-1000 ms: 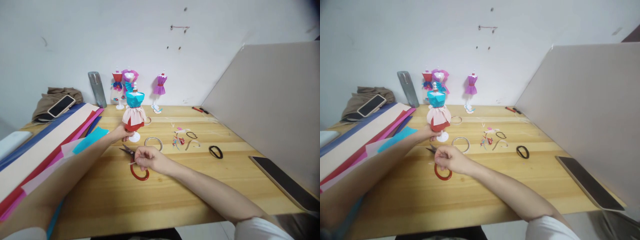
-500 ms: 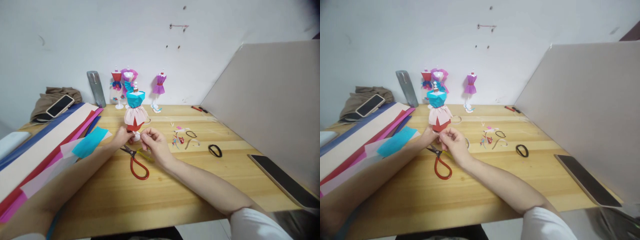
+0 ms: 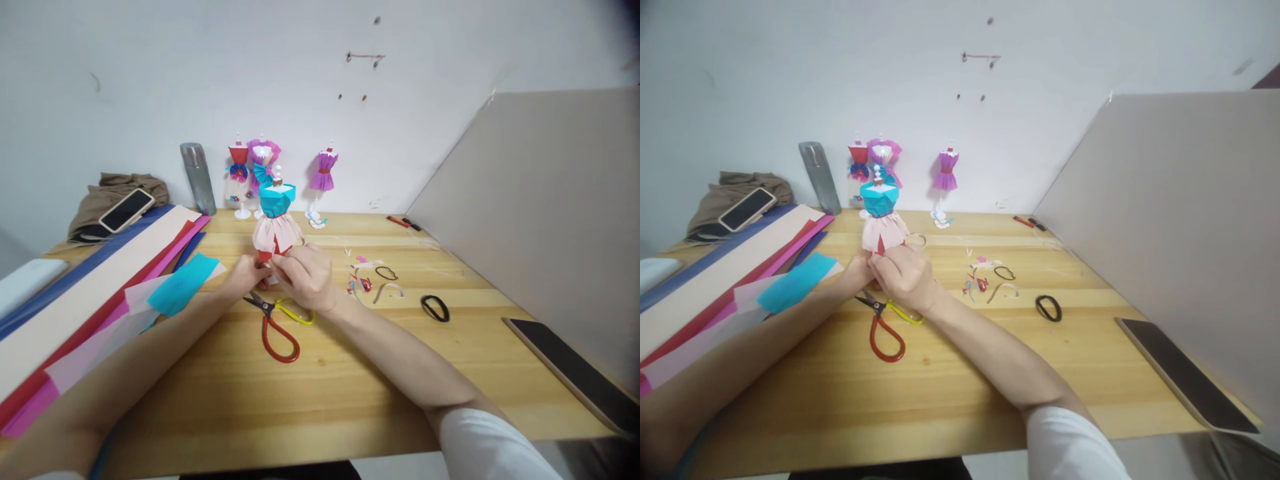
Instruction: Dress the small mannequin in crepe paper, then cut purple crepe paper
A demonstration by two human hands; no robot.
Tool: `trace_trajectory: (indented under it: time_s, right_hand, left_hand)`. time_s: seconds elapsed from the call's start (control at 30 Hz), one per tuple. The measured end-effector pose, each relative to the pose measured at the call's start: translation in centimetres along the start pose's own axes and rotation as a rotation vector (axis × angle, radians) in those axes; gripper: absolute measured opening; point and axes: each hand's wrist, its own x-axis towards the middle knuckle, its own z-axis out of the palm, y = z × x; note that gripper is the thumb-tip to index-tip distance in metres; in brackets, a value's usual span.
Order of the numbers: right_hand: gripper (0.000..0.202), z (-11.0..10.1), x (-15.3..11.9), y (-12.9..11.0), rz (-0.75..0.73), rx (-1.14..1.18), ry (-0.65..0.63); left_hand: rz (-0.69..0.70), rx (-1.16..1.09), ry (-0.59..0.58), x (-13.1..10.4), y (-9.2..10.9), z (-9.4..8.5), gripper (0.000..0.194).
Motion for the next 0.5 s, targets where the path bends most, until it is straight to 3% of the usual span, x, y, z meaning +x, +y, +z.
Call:
trace_trajectory:
  time_s: [0.13,0.3,0.5]
  right_hand:
    - [0.018,-0.1,-0.4,-0.1,0.114,0.057,-0.01]
    - [0.013,-0.5,-1.1,0.2,0.097,0.05,-0.037]
    - [0.012,-0.5,-1.3,0.4,0.039,0.014,-0.048]
  left_hand:
    - [-0.116,0.135,0.036,-1.1,1.3,-0.5,0.013]
    - [-0.272,0.129,0.086,-3.9,3.4,0.0,0.032]
    - [-0.157,-0.111,0.075,-7.0,5.4,1.9,0.034]
